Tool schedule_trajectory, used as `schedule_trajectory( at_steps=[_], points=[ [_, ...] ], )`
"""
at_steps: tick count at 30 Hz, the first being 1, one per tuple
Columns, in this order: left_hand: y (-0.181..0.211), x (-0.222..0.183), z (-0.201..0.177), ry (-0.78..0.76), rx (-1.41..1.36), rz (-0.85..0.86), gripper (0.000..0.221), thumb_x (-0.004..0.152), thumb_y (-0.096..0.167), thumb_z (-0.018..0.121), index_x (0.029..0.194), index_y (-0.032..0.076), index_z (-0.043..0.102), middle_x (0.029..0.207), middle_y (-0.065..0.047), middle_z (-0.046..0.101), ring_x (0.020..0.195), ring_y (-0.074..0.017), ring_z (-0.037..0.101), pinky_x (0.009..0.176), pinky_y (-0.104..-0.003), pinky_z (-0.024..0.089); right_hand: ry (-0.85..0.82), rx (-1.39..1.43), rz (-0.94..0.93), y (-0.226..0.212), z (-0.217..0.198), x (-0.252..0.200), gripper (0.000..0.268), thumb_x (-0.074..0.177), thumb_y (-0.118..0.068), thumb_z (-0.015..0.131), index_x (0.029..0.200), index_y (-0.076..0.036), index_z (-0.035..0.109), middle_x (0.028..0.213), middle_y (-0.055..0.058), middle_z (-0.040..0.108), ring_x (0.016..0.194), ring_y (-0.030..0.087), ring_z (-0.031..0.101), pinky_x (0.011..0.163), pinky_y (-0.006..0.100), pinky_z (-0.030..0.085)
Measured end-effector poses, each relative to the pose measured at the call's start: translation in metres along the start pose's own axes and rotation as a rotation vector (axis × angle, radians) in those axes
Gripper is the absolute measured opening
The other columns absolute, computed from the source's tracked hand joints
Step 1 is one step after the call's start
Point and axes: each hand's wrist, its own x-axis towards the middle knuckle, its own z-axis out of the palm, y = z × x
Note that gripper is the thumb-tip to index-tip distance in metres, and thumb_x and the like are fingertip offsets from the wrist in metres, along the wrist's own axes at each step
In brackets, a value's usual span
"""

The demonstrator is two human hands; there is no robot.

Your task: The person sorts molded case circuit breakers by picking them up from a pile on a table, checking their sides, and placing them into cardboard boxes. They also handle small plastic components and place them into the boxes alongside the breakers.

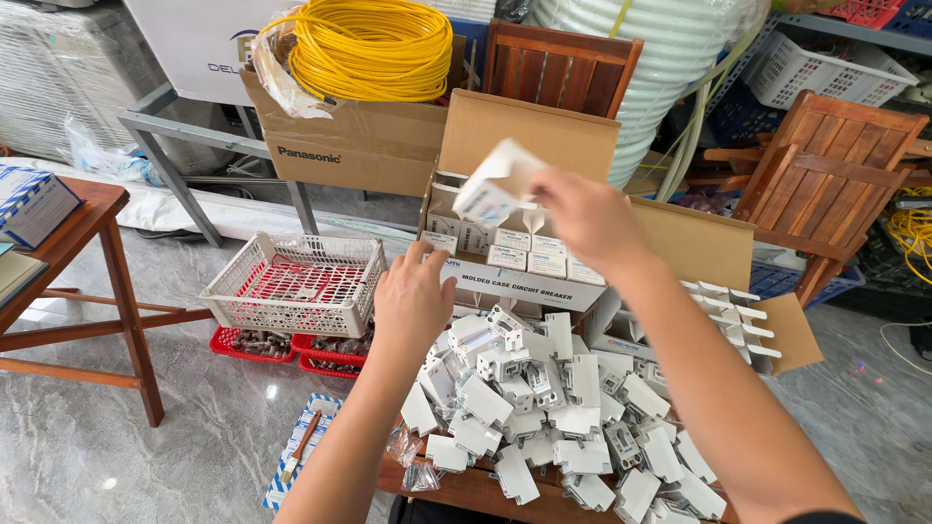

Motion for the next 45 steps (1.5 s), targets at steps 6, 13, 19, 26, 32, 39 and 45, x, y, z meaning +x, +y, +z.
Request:
schedule_trajectory(
  at_steps=[6, 13, 19, 26, 32, 39, 45],
  points=[
    [0.02, -0.021, -0.015, 0.188, -0.05, 0.137, 0.045, 0.085, 0.031, 0.092, 0.127, 0.018, 0.082, 0.129, -0.009, 0.073, 0.106, -0.0367, 0.079, 0.085, -0.051, 0.064, 0.076, 0.01, 0.284, 0.025, -0.112, -0.131, 0.021, 0.113, -0.006, 0.073, 0.121, -0.023, 0.078, 0.091, -0.005, 0.08, 0.091, 0.021, 0.081, 0.089, 0.039, 0.067],
    [0.109, -0.091, -0.007, 0.098, -0.297, 0.242, 0.028, 0.091, 0.027, 0.088, 0.119, 0.023, 0.085, 0.119, -0.003, 0.076, 0.107, -0.0306, 0.079, 0.091, -0.043, 0.063, -0.08, -0.248, 0.592, 0.035, -0.155, -0.311, 0.016, 0.109, -0.011, 0.072, 0.118, -0.022, 0.08, 0.099, 0.007, 0.085, 0.098, 0.034, 0.082, 0.09, 0.05, 0.064],
    [0.197, -0.142, 0.06, -0.186, -0.57, 0.345, 0.021, 0.09, 0.024, 0.085, 0.109, 0.03, 0.087, 0.102, 0.005, 0.079, 0.097, -0.0243, 0.081, 0.087, -0.04, 0.064, -0.333, -0.338, 0.857, 0.038, -0.148, -0.384, 0.016, 0.115, -0.03, 0.061, 0.126, -0.034, 0.073, 0.111, 0.002, 0.086, 0.11, 0.032, 0.081, 0.098, 0.052, 0.066],
    [0.257, -0.18, 0.104, -0.337, -0.458, 0.458, 0.018, 0.095, 0.024, 0.08, 0.112, 0.027, 0.084, 0.099, 0.005, 0.074, 0.095, -0.0209, 0.076, 0.086, -0.038, 0.061, -0.46, -0.366, 0.904, 0.062, -0.122, -0.43, 0.012, 0.114, -0.038, 0.06, 0.125, -0.038, 0.065, 0.115, -0.005, 0.084, 0.11, 0.024, 0.082, 0.095, 0.047, 0.067],
    [0.264, -0.179, 0.107, -0.384, -0.352, 0.413, 0.025, 0.096, 0.024, 0.079, 0.121, 0.024, 0.084, 0.106, 0.001, 0.076, 0.099, -0.0235, 0.077, 0.088, -0.039, 0.06, -0.435, -0.307, 0.937, 0.067, -0.122, -0.446, 0.026, 0.117, -0.038, 0.055, 0.142, -0.038, 0.059, 0.121, -0.005, 0.085, 0.109, 0.025, 0.083, 0.093, 0.05, 0.067],
    [0.275, -0.175, 0.077, -0.422, -0.471, 0.305, 0.026, 0.101, 0.015, 0.074, 0.126, 0.017, 0.082, 0.108, -0.004, 0.075, 0.098, -0.0264, 0.08, 0.083, -0.041, 0.067, 0.021, -0.395, 0.834, 0.057, -0.111, -0.458, 0.031, 0.105, -0.033, 0.078, 0.135, -0.029, 0.07, 0.088, -0.009, 0.077, 0.077, 0.013, 0.076, 0.069, 0.035, 0.064],
    [0.271, -0.18, 0.07, -0.466, -0.502, 0.28, 0.024, 0.102, 0.017, 0.074, 0.125, 0.02, 0.083, 0.108, -0.003, 0.076, 0.099, -0.0265, 0.081, 0.083, -0.042, 0.068, 0.303, -0.211, 0.868, 0.055, -0.105, -0.449, 0.03, 0.096, -0.017, 0.09, 0.122, -0.014, 0.076, 0.095, 0.002, 0.068, 0.077, 0.019, 0.072, 0.059, 0.031, 0.062]
  ],
)
